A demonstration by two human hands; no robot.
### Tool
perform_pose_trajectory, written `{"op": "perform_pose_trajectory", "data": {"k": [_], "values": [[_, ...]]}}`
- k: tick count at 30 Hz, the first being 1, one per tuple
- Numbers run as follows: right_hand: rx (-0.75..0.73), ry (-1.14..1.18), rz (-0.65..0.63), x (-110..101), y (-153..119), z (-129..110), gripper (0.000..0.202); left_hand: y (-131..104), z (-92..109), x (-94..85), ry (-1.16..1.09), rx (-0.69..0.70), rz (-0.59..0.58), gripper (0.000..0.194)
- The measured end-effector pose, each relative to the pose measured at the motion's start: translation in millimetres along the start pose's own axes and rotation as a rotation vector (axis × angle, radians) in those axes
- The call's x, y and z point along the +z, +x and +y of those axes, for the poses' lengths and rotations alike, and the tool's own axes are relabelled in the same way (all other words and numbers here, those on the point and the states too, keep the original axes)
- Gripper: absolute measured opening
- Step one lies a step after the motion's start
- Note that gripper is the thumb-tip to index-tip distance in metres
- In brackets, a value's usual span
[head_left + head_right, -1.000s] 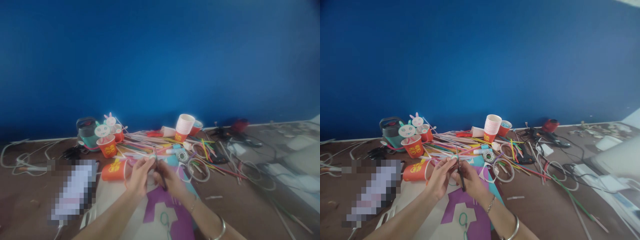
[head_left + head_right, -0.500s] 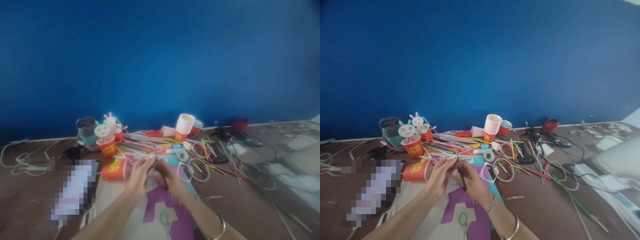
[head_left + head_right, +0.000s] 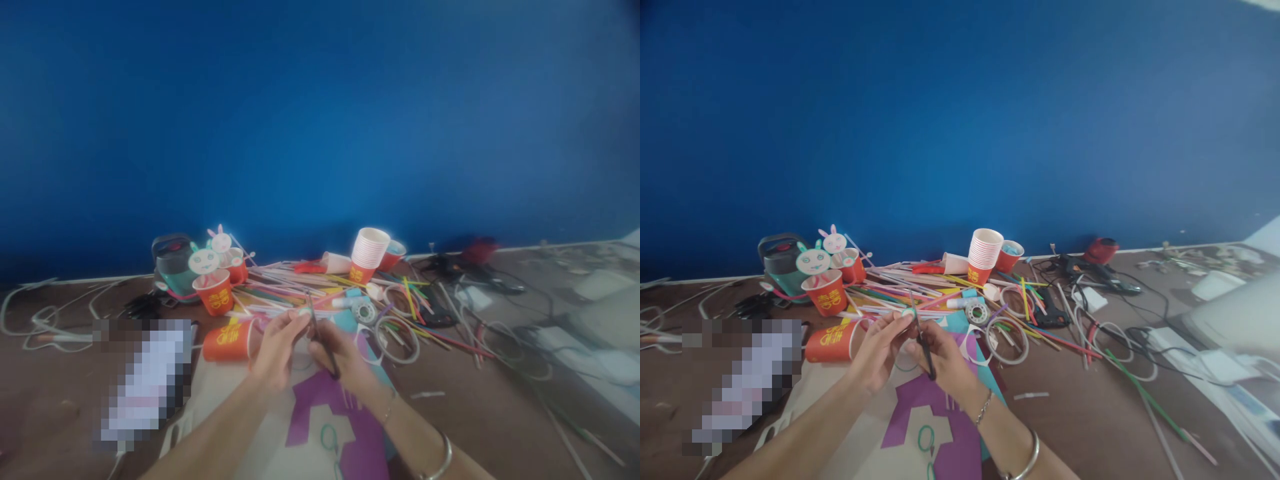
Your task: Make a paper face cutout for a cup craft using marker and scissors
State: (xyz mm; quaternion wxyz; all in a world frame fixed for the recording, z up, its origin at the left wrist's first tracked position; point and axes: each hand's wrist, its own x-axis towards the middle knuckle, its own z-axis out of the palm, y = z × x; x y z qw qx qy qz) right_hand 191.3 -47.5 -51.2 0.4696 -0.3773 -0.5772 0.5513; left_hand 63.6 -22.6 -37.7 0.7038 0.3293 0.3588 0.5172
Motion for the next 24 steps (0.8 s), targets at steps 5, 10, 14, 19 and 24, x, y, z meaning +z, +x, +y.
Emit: {"op": "perform_pose_trajectory", "data": {"k": [5,10,14,19,24], "values": [[-0.015,0.052,-0.008,-1.0,1.1,0.1,0.038,0.6,3.8,0.3,0.008,-0.005,-0.039,0.026],[0.005,0.041,-0.009,-3.3,2.1,-3.3,0.04,2.1,7.2,-0.4,-0.006,-0.037,-0.032,0.027],[0.05,0.071,-0.029,-4.9,2.8,-3.5,0.042,3.5,9.8,-1.6,0.035,-0.03,-0.065,0.023],[0.062,0.067,-0.031,-6.8,2.5,-0.1,0.04,6.2,8.1,-6.1,0.055,-0.039,-0.056,0.023],[0.042,0.075,-0.023,-8.4,2.0,4.4,0.038,8.0,7.6,-8.8,0.061,-0.08,-0.035,0.026]]}}
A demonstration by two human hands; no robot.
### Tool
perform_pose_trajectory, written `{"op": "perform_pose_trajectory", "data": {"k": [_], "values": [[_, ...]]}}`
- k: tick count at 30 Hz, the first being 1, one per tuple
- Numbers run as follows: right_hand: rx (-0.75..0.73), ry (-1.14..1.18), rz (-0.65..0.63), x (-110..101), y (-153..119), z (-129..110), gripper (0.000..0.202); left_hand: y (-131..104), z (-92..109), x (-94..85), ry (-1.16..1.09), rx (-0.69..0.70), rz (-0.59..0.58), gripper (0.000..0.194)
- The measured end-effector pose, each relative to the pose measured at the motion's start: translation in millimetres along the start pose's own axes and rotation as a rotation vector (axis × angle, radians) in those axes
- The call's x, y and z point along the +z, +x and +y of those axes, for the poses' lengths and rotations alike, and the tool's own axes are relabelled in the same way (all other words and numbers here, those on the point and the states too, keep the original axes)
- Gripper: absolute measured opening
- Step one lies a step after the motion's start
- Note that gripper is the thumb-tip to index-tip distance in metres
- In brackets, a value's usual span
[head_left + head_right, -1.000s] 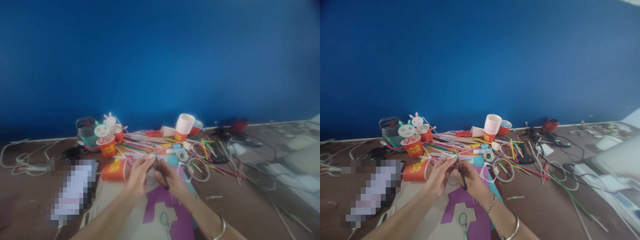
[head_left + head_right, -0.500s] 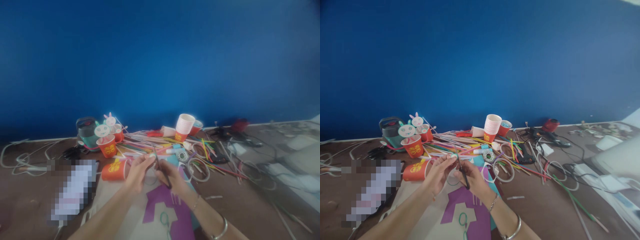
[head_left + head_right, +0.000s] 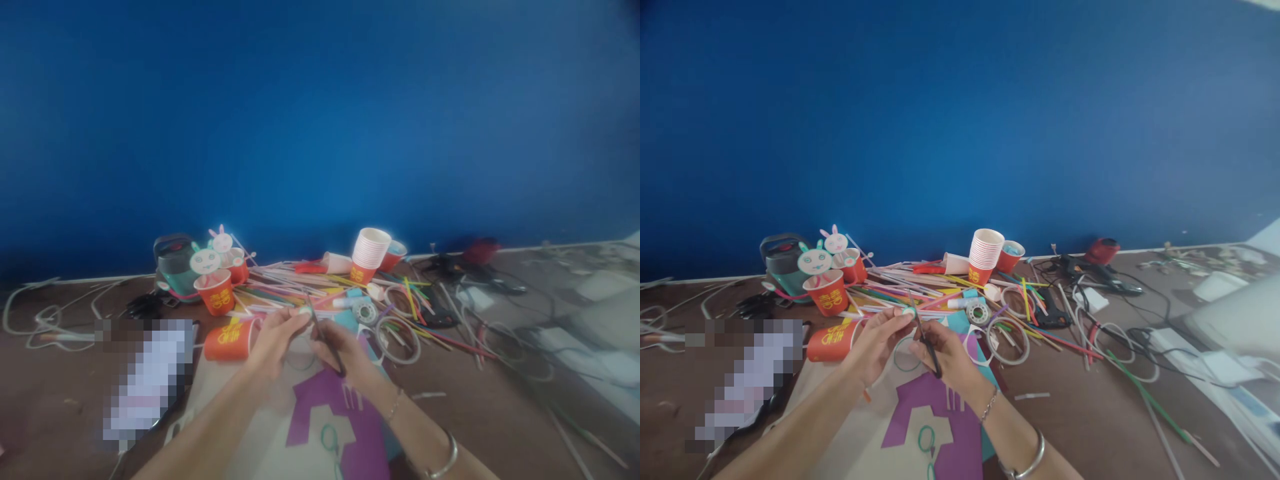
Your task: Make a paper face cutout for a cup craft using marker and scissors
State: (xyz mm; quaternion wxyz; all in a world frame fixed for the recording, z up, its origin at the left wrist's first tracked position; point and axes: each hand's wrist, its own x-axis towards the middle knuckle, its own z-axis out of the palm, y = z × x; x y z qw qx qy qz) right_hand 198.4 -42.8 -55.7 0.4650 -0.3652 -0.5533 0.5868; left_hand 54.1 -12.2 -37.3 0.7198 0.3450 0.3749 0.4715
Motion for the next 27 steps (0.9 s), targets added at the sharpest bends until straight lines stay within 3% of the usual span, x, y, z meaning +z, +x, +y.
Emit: {"op": "perform_pose_trajectory", "data": {"k": [8,27], "values": [[0.023,-0.048,0.001,-4.0,-0.8,2.1,0.036,1.2,6.1,0.9,0.024,-0.01,0.078,0.028],[0.003,-0.122,-0.011,-7.4,0.4,0.9,0.04,2.2,5.1,-0.1,0.084,-0.003,0.049,0.029]]}}
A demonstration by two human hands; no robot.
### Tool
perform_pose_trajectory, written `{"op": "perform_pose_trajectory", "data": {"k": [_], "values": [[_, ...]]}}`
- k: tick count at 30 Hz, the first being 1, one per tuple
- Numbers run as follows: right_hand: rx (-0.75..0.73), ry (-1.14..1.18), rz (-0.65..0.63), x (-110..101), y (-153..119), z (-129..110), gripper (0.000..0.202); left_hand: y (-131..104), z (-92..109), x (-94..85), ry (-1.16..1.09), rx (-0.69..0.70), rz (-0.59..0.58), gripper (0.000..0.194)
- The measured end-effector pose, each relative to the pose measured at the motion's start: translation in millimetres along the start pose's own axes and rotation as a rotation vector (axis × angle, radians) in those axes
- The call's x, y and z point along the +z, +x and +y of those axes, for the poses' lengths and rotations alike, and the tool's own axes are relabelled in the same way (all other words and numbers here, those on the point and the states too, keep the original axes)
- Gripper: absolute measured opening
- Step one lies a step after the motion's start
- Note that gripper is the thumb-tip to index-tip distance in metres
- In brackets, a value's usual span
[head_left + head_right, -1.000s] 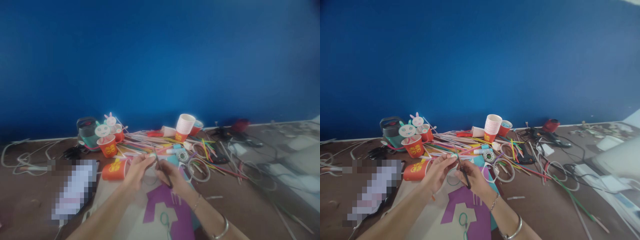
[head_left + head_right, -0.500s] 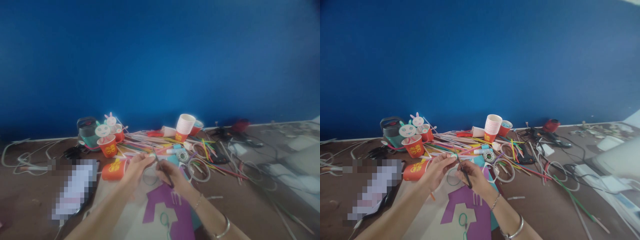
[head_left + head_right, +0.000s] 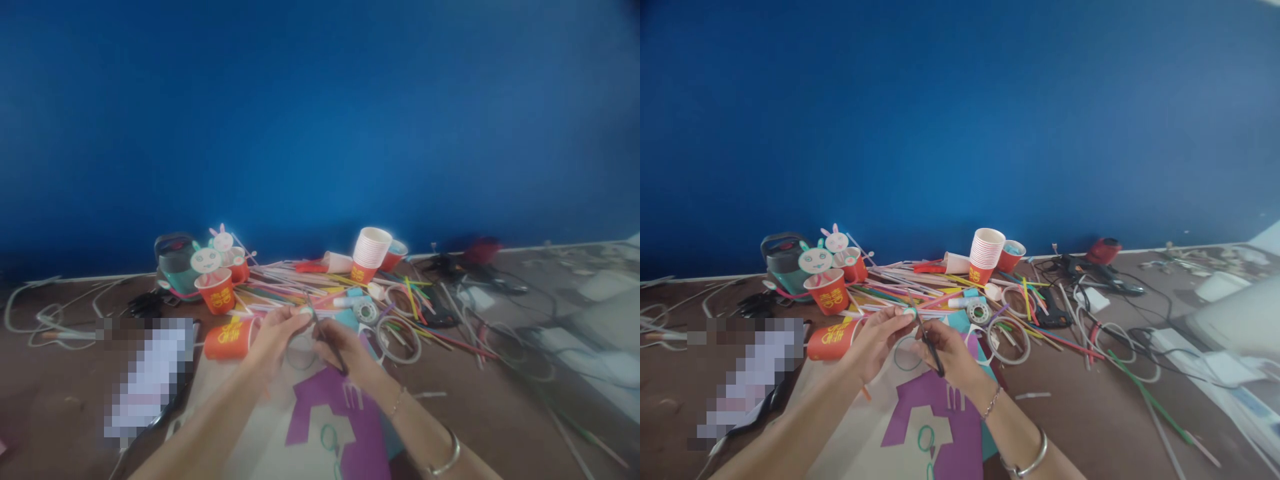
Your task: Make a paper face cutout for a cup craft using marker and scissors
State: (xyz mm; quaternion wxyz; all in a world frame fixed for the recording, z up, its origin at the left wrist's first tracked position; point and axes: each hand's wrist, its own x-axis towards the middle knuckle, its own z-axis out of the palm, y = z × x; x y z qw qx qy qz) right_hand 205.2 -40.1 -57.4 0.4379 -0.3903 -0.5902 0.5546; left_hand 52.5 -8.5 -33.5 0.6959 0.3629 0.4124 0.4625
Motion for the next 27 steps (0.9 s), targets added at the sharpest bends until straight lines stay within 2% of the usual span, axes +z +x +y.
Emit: {"op": "perform_pose_trajectory", "data": {"k": [15,27], "values": [[0.006,-0.009,-0.004,-0.6,-0.3,0.5,0.039,-0.8,-1.5,-0.7,-0.031,-0.002,0.005,0.031],[0.007,-0.067,-0.002,-2.1,-0.2,-2.2,0.039,-1.5,4.7,1.5,-0.039,-0.019,0.009,0.028]]}}
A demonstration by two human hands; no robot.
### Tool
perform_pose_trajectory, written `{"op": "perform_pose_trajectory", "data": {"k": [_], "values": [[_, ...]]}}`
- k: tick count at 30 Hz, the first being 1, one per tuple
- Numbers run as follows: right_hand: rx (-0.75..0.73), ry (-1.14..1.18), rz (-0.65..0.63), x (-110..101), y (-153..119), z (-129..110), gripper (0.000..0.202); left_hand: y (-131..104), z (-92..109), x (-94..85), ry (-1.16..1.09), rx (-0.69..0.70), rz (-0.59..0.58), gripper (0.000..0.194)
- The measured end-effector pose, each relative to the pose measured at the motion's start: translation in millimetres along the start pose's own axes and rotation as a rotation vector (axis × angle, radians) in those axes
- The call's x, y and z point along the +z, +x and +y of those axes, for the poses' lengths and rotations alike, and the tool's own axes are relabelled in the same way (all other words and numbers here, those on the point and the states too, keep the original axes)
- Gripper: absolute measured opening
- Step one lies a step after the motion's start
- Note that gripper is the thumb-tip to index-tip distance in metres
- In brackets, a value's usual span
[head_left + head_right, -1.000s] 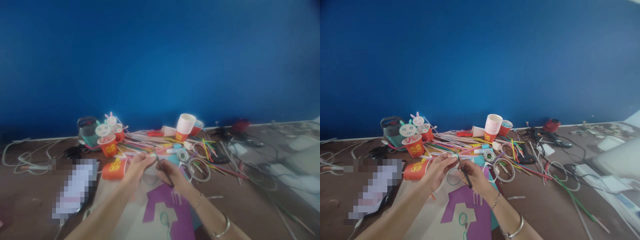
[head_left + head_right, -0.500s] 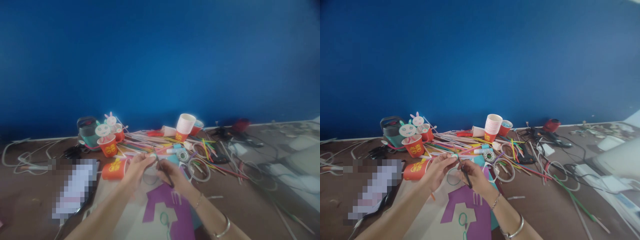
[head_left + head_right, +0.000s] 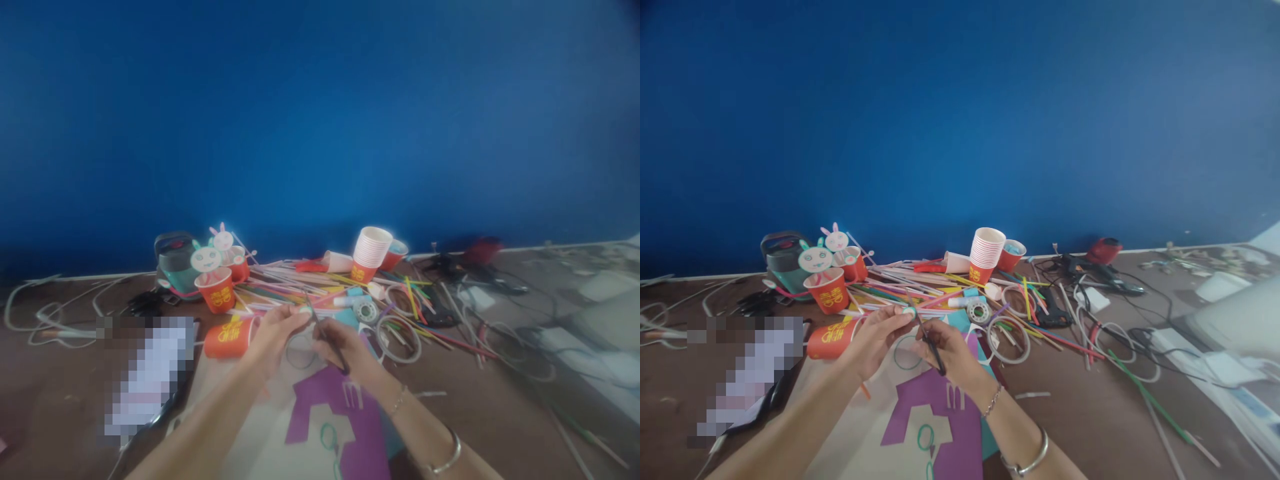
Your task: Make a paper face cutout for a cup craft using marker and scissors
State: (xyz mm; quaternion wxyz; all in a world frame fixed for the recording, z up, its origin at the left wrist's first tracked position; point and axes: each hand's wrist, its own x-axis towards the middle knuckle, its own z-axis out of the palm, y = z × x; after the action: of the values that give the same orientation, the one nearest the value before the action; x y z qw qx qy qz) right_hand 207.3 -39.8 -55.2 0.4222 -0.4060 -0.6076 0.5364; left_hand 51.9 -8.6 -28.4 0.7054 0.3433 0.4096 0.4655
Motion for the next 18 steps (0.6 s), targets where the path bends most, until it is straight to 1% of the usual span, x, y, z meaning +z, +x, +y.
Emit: {"op": "perform_pose_trajectory", "data": {"k": [5,12,18], "values": [[-0.013,-0.019,-0.002,-1.4,-0.3,-0.2,0.039,0.2,1.4,-2.1,0.018,-0.004,-0.008,0.027],[-0.008,-0.022,-0.002,-3.5,-0.4,-3.1,0.037,2.3,3.1,-5.1,-0.027,-0.016,-0.067,0.028],[0.019,0.017,-0.029,-6.1,0.0,6.2,0.033,5.0,2.2,-10.9,0.01,-0.015,-0.14,0.028]]}}
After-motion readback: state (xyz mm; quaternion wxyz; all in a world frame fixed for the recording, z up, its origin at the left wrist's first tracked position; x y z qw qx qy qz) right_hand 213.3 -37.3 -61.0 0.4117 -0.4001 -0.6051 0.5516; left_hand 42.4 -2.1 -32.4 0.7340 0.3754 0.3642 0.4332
